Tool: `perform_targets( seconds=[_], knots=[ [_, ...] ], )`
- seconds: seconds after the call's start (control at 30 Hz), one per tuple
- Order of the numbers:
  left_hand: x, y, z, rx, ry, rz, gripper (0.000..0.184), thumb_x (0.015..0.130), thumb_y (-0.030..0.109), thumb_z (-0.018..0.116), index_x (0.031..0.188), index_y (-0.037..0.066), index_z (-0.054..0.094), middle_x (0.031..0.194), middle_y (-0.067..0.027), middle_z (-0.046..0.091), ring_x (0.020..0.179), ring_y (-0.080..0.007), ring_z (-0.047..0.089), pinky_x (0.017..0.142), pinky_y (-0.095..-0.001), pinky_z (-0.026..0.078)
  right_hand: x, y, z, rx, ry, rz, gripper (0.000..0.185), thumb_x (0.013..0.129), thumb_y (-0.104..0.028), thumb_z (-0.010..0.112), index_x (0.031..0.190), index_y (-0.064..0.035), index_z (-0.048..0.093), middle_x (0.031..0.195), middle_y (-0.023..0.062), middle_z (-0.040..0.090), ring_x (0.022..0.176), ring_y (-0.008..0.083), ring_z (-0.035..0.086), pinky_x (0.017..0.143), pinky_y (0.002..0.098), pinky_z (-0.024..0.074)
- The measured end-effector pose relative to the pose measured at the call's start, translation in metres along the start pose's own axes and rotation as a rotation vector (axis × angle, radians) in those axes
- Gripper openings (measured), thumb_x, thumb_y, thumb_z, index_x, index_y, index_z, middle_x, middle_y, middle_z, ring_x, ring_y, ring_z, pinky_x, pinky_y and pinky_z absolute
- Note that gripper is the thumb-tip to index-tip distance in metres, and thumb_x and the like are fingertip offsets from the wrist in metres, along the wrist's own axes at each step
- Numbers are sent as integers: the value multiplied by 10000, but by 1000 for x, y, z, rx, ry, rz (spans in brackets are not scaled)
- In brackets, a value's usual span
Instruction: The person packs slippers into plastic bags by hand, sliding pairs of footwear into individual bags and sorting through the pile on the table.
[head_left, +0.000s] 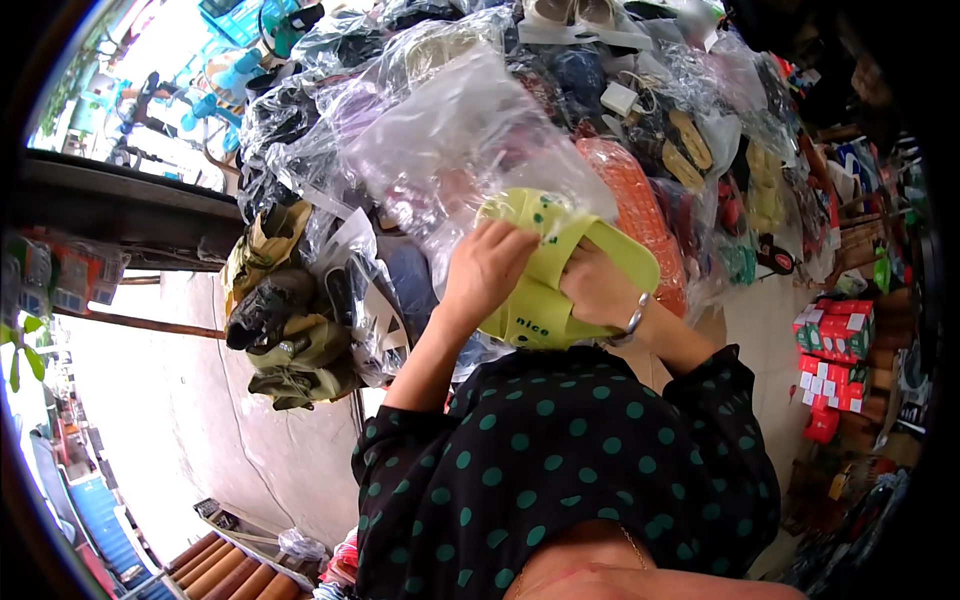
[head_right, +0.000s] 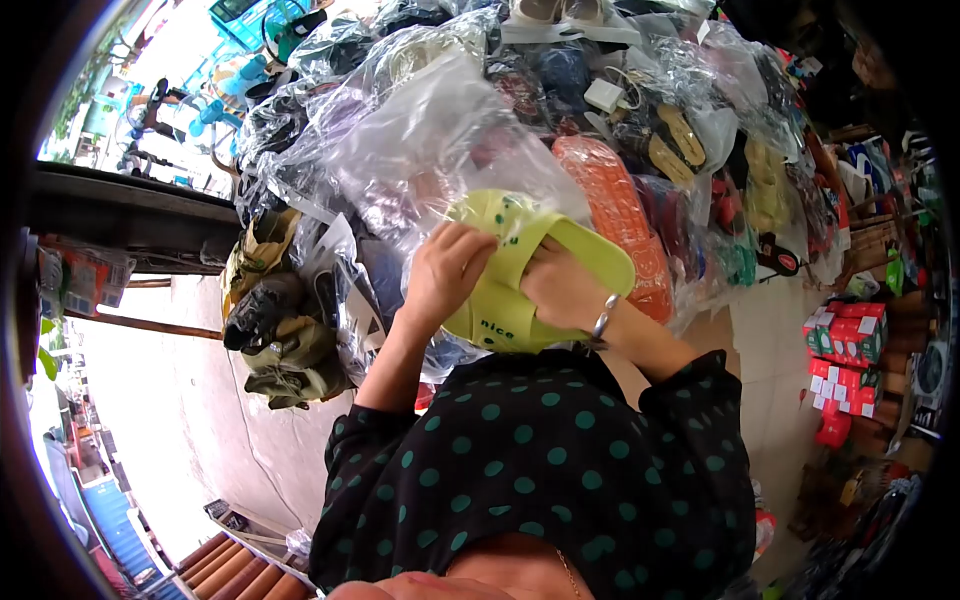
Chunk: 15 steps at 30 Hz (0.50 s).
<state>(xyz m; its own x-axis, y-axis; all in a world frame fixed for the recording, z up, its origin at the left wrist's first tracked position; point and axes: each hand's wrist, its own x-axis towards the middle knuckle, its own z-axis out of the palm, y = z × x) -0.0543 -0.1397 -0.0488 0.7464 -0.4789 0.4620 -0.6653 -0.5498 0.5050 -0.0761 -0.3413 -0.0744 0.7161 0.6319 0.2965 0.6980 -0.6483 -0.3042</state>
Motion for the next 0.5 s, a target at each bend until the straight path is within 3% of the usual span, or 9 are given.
perform_targets(
  seconds=[0.1,0.17,0.4,0.5],
  knots=[
    [-19,-19,-2,150,79,-39,148,695,9,626,824,80,633,781,-69,573,738,-261,580,660,-375,477,-9,12,10,198,-86,204,273,647,-65,564,892,34,632,962,212,605,995,372,519,885,406,414],
    [-23,-23,-4,235,113,-97,162,675,-9,611,813,75,616,815,-66,562,772,-262,570,676,-374,476,-12,9,15,218,31,217,287,639,-38,542,901,51,619,962,219,601,983,378,520,878,412,415],
    [-36,-39,-6,281,279,-270,169,681,-8,634,835,57,609,860,-90,573,807,-259,574,688,-352,479,-9,-4,18,246,54,262,369,619,-21,530,970,72,592,984,236,592,985,393,514,872,419,411],
    [-52,-52,8,-193,315,-527,154,747,-21,645,887,19,594,1004,-88,572,932,-181,581,756,-313,506,-13,-11,19,276,72,277,387,619,-16,524,990,73,588,995,243,585,995,403,504,912,429,386]
  ],
)
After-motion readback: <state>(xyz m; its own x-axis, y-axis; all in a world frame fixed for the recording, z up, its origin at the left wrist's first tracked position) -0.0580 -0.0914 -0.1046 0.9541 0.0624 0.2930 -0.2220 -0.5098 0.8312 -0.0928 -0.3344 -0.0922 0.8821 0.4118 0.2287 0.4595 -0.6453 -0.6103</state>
